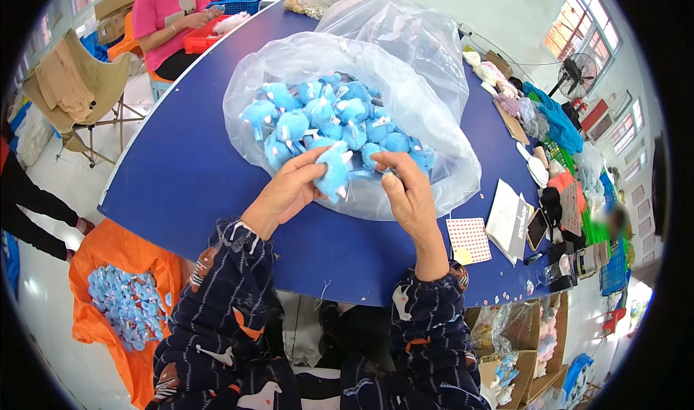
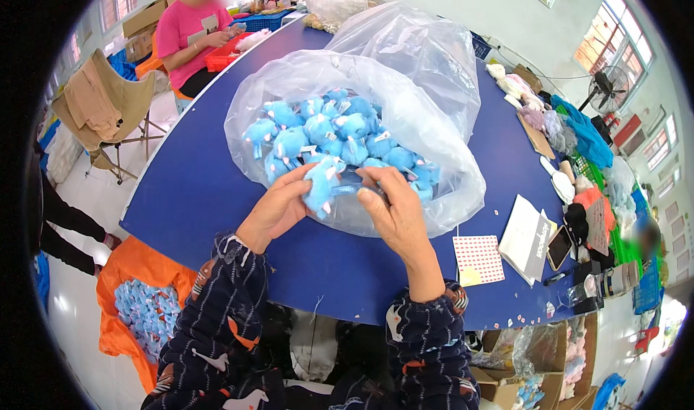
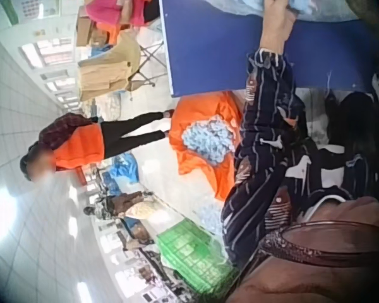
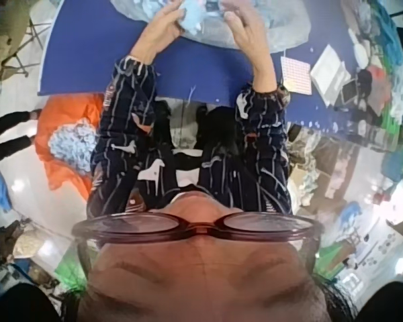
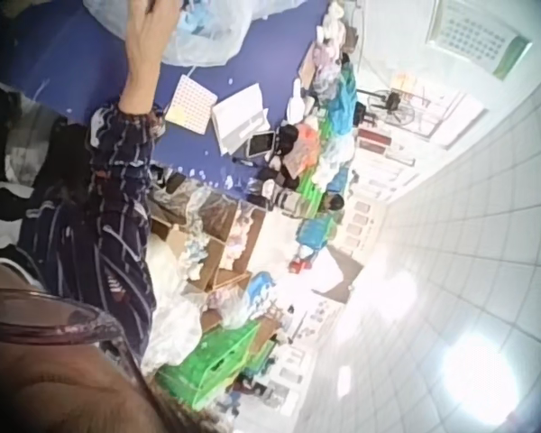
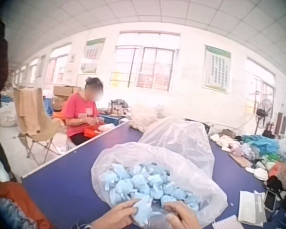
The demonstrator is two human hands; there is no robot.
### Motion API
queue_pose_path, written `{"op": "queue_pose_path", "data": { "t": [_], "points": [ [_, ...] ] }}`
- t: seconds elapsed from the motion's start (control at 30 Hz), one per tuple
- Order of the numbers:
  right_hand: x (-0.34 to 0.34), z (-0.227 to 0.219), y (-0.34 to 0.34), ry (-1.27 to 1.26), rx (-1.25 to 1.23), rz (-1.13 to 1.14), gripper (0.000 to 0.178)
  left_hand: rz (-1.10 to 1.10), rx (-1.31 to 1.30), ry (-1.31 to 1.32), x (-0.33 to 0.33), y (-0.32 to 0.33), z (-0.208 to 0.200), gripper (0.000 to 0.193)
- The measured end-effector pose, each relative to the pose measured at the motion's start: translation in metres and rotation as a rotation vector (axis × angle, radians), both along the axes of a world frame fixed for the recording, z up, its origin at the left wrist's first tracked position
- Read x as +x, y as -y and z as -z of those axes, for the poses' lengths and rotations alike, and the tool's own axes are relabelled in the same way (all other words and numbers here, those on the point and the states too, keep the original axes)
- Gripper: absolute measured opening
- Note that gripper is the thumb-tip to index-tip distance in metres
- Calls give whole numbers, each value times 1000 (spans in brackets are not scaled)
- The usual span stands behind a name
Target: The person trims loose threads from small blue plush toys using scissors and then applies small stickers to each toy. The finished items are placed into a plastic bag on the table.
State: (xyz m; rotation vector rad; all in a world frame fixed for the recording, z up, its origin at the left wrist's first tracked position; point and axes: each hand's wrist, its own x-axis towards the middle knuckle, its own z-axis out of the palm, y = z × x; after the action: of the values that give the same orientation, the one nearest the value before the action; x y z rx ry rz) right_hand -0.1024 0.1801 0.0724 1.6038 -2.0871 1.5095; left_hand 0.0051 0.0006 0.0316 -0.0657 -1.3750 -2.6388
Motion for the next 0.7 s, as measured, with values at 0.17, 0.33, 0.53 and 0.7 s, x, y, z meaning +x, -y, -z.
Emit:
{"op": "queue_pose_path", "data": {
  "t": [0.17,0.33,0.53,0.7],
  "points": [
    [13,6,8,-167,41,119,30,4,94,26,6,-1,-1,43],
    [18,6,11,-364,48,167,31,21,66,36,8,-2,-2,43],
    [18,9,11,-375,77,191,29,36,16,36,7,-3,0,43],
    [16,13,10,-225,108,165,27,9,-105,83,5,-5,-2,41]
  ]
}}
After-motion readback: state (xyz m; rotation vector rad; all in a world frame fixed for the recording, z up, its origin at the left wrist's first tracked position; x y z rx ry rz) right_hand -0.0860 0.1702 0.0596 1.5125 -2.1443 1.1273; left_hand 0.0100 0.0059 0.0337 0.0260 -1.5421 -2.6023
